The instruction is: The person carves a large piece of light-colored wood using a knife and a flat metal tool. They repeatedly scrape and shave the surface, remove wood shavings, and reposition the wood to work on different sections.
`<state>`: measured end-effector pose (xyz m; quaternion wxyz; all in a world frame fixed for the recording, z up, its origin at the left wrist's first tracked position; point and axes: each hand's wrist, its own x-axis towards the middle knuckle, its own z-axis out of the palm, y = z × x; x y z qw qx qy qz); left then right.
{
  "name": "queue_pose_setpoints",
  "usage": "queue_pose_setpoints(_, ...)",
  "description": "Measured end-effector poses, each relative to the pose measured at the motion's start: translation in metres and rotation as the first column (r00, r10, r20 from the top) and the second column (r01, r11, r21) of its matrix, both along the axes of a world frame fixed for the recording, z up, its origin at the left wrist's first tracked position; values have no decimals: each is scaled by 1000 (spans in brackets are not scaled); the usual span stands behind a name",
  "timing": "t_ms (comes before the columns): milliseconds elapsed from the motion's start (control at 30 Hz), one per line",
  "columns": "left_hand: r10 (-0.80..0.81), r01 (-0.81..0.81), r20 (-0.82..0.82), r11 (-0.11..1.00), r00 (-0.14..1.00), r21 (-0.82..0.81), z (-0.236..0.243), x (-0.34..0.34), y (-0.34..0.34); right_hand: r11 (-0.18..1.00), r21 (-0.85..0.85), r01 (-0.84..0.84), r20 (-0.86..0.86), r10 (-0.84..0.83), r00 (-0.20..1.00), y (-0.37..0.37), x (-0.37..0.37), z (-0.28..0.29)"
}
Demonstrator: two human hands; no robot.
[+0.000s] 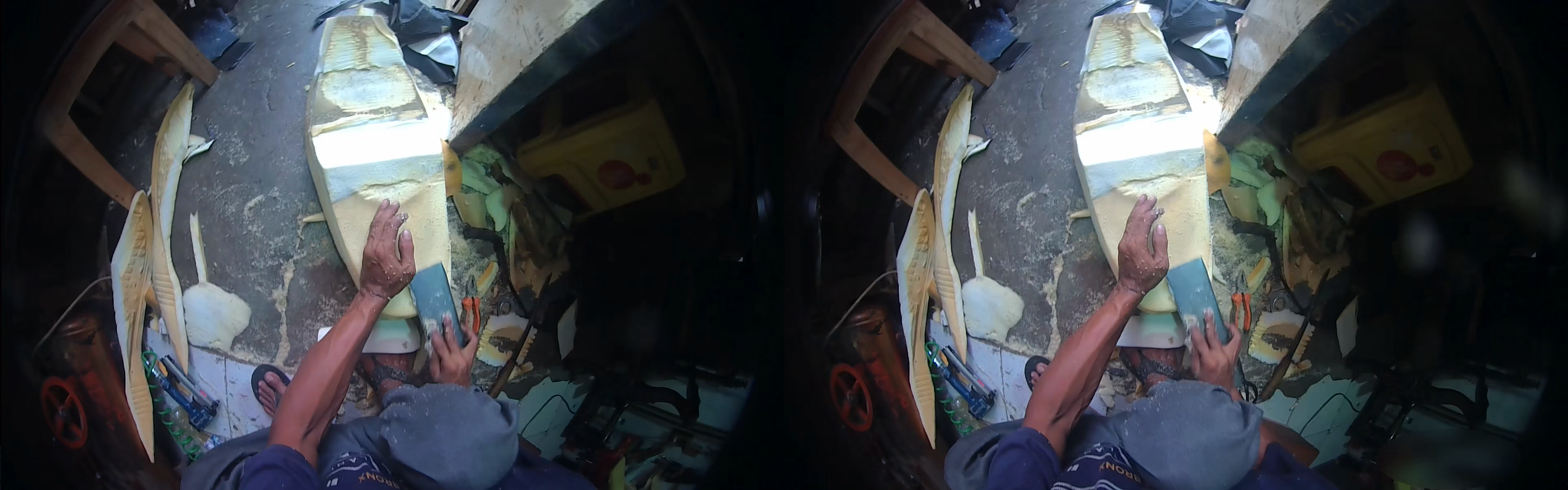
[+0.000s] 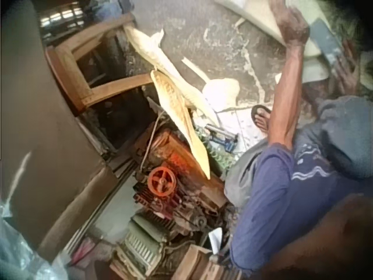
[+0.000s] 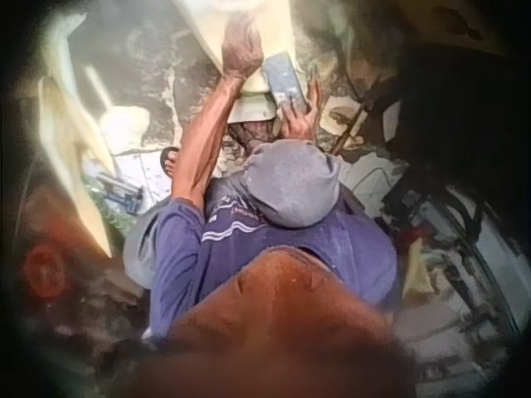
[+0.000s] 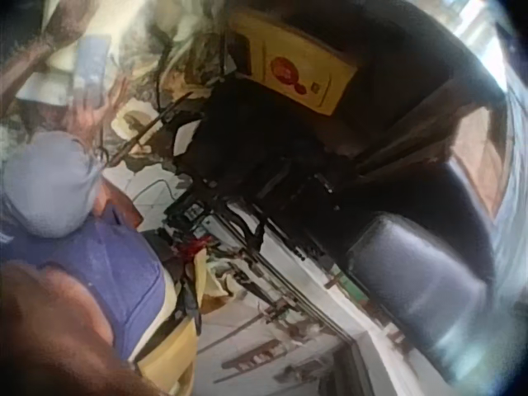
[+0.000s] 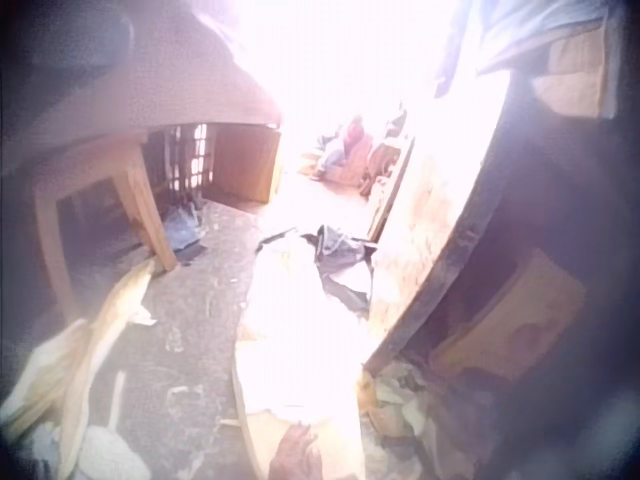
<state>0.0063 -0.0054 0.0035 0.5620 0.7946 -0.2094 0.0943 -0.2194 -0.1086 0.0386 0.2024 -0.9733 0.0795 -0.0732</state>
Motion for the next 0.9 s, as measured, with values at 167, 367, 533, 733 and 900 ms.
queue_pose_setpoints(167,-37,38,-43,999,998,35,1,-5,0,980,-198,7,-29,-13,999,-24,33,-2)
queue_pose_setpoints(367,-37,38,-28,998,999,41,0,-6,1,986,-166,-12,-29,7,1000,-13,14,1)
queue_pose_setpoints(533,-40,40,-32,999,999,-16,-1,-5,-1,974,-223,-46,-40,38,998,-23,28,-2)
queue_pose_setpoints(733,-49,50,-26,997,998,50,1,-6,0,981,-188,40,-55,-51,997,-33,46,0)
queue_pose_setpoints(900,-33,34,-79,999,996,7,2,-6,0,979,-173,-103,102,122,987,-29,10,-7)
